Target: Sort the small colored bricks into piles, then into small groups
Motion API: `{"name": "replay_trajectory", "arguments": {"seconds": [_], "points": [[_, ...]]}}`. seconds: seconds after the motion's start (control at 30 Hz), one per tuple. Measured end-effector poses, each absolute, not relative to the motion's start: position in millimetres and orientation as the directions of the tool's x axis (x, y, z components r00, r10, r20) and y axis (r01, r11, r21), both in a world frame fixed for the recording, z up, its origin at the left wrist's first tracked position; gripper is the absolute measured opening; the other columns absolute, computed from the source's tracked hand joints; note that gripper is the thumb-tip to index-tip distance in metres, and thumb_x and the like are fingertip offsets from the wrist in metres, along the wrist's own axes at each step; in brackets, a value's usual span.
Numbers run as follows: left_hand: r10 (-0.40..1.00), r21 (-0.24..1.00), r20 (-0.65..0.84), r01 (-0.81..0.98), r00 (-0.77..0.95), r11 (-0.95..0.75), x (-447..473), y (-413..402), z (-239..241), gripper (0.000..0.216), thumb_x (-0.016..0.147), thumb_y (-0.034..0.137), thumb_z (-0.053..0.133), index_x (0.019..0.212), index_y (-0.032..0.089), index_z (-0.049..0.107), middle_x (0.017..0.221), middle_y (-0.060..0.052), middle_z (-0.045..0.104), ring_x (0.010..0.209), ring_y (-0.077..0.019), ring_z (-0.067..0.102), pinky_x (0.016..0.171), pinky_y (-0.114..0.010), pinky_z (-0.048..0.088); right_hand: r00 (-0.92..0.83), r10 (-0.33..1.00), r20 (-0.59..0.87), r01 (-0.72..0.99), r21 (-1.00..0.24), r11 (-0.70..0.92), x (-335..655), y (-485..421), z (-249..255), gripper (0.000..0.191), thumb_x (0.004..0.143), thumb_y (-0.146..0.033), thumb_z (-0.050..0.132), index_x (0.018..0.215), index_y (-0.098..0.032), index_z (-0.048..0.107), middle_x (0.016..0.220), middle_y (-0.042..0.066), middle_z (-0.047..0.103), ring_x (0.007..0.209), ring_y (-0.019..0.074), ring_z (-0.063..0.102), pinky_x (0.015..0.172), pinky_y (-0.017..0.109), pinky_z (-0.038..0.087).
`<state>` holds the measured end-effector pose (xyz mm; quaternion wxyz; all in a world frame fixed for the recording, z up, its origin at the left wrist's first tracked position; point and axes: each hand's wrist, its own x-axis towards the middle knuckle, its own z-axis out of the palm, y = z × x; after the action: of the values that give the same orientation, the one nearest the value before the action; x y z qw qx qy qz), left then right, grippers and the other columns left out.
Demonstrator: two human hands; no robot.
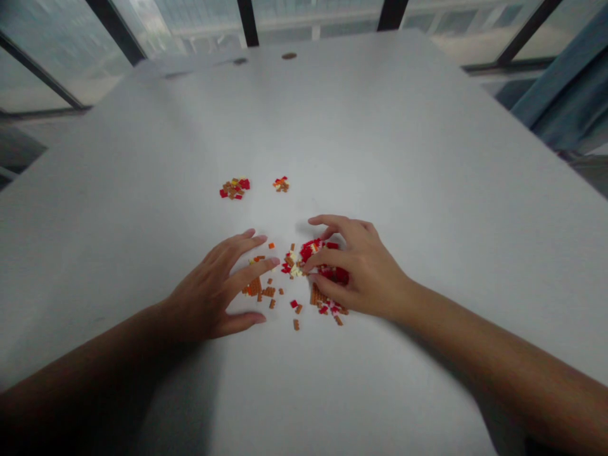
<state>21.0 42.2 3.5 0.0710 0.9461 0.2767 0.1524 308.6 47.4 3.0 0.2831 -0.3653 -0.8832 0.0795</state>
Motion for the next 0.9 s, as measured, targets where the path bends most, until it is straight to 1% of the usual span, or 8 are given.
{"name": "replay_trajectory", "arguments": {"seconds": [0.23,0.37,0.5,0.57,0.67,0.73,0.83,0.9], "points": [[0.539,0.206,0.249,0.5,0.805,-0.841,22,42,6,0.068,0.089,0.051,0.064,0.141,0.012,0.045,0.148,-0.026,0.039,0.144,-0.0431,0.032,0.111,-0.063,0.038,-0.59,0.708,0.389,0.614,-0.352,0.706,308,49,7,0.014,0.086,-0.028,0.064,0.094,-0.027,0.076,0.138,0.015,0.054,0.109,0.0311,0.062,0.093,0.057,0.044],[0.546,0.211,0.257,0.505,0.798,-0.837,22,42,3,0.068,0.088,0.052,0.065,0.141,0.013,0.046,0.149,-0.025,0.039,0.144,-0.0427,0.032,0.111,-0.063,0.038,-0.58,0.719,0.383,0.621,-0.363,0.695,306,48,6,0.013,0.087,-0.029,0.065,0.092,-0.028,0.076,0.139,0.013,0.054,0.109,0.0298,0.062,0.093,0.056,0.044],[0.553,0.22,0.273,0.509,0.787,-0.832,21,41,2,0.069,0.087,0.052,0.065,0.141,0.014,0.046,0.149,-0.024,0.039,0.145,-0.0422,0.031,0.112,-0.062,0.038,-0.558,0.729,0.397,0.612,-0.397,0.685,305,48,6,0.012,0.088,-0.029,0.065,0.089,-0.028,0.077,0.137,0.012,0.056,0.106,0.0282,0.063,0.093,0.057,0.045],[0.557,0.234,0.264,0.508,0.788,-0.829,21,42,2,0.068,0.087,0.05,0.065,0.142,0.015,0.047,0.149,-0.024,0.04,0.145,-0.0425,0.032,0.111,-0.063,0.038,-0.524,0.744,0.414,0.593,-0.45,0.668,306,50,8,0.013,0.09,-0.03,0.064,0.091,-0.029,0.077,0.136,0.01,0.057,0.105,0.0263,0.063,0.093,0.055,0.048],[0.555,0.262,0.255,0.496,0.792,-0.828,21,42,3,0.067,0.087,0.049,0.066,0.141,0.014,0.048,0.148,-0.026,0.041,0.144,-0.0434,0.033,0.111,-0.063,0.037,-0.44,0.784,0.438,0.576,-0.533,0.62,312,59,13,0.013,0.089,-0.033,0.066,0.093,-0.03,0.078,0.135,0.008,0.057,0.103,0.0237,0.063,0.09,0.048,0.055],[0.553,0.267,0.265,0.491,0.79,-0.829,21,43,3,0.068,0.087,0.05,0.066,0.142,0.013,0.048,0.148,-0.026,0.042,0.144,-0.0435,0.034,0.111,-0.063,0.037,-0.385,0.806,0.45,0.599,-0.542,0.589,317,68,14,0.013,0.088,-0.035,0.068,0.093,-0.03,0.078,0.134,0.007,0.057,0.1,0.0233,0.064,0.09,0.047,0.056],[0.542,0.257,0.286,0.482,0.79,-0.838,22,43,2,0.068,0.088,0.052,0.064,0.14,0.011,0.05,0.147,-0.027,0.043,0.143,-0.0443,0.035,0.11,-0.063,0.037,-0.308,0.833,0.46,0.653,-0.534,0.537,318,89,7,0.015,0.087,-0.039,0.068,0.093,-0.029,0.079,0.128,0.009,0.059,0.094,0.023,0.066,0.09,0.049,0.056],[0.54,0.254,0.29,0.481,0.79,-0.839,22,43,1,0.067,0.089,0.054,0.062,0.139,0.011,0.05,0.146,-0.028,0.044,0.142,-0.0443,0.036,0.11,-0.063,0.037,-0.259,0.841,0.475,0.689,-0.519,0.506,315,108,-1,0.016,0.086,-0.04,0.069,0.092,-0.029,0.079,0.124,0.01,0.061,0.094,0.0244,0.066,0.091,0.051,0.055]]}}
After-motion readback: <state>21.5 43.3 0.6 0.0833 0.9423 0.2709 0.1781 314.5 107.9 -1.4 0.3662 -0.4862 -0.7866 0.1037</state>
